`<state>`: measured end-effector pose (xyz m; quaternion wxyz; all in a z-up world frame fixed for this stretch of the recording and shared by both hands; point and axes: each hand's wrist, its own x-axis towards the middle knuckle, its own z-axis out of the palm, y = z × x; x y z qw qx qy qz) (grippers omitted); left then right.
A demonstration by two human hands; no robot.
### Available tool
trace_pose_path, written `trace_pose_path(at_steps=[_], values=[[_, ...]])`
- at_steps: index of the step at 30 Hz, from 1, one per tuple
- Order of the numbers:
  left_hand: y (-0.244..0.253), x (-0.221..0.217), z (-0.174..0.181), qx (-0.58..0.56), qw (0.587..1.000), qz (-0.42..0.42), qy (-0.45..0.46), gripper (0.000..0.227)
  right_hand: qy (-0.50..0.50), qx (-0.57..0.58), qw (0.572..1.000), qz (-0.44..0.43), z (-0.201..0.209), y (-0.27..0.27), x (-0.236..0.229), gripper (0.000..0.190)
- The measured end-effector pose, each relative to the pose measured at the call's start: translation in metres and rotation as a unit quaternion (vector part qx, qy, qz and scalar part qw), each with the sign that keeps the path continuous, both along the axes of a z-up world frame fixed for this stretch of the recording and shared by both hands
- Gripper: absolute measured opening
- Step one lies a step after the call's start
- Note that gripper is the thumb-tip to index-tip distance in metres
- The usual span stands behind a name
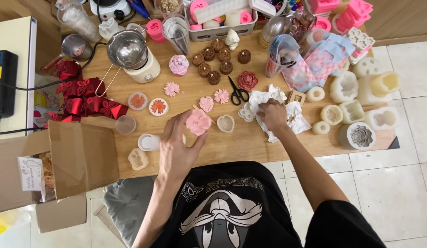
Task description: The person uses a metal tool to poke holes in a pink wax flower, heats the tool with a lighter, and then inserts a wick into the flower. They repeat the process by poking a hole through a pink wax leaf.
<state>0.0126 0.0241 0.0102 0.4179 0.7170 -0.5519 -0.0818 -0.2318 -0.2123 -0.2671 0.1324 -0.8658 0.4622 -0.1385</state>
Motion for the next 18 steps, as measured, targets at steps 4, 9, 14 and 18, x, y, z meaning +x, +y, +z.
trace_pose_path(at_steps=[4,9,14,18], values=[[0.005,0.018,-0.003,0.036,0.999,0.035,0.008,0.061,0.022,-0.013,0.999,0.022,-0.012,-0.008,-0.011,0.012],[0.011,0.034,-0.003,0.036,0.997,0.064,-0.024,0.062,0.056,-0.049,0.996,0.05,-0.003,-0.014,-0.014,0.014],[0.015,0.041,-0.006,0.036,0.996,0.079,-0.02,0.062,0.076,-0.028,0.997,0.004,0.008,-0.01,-0.013,0.02],[0.02,0.045,-0.009,0.037,0.995,0.092,-0.007,0.062,0.026,0.0,0.999,-0.037,0.023,-0.006,-0.009,0.049]])
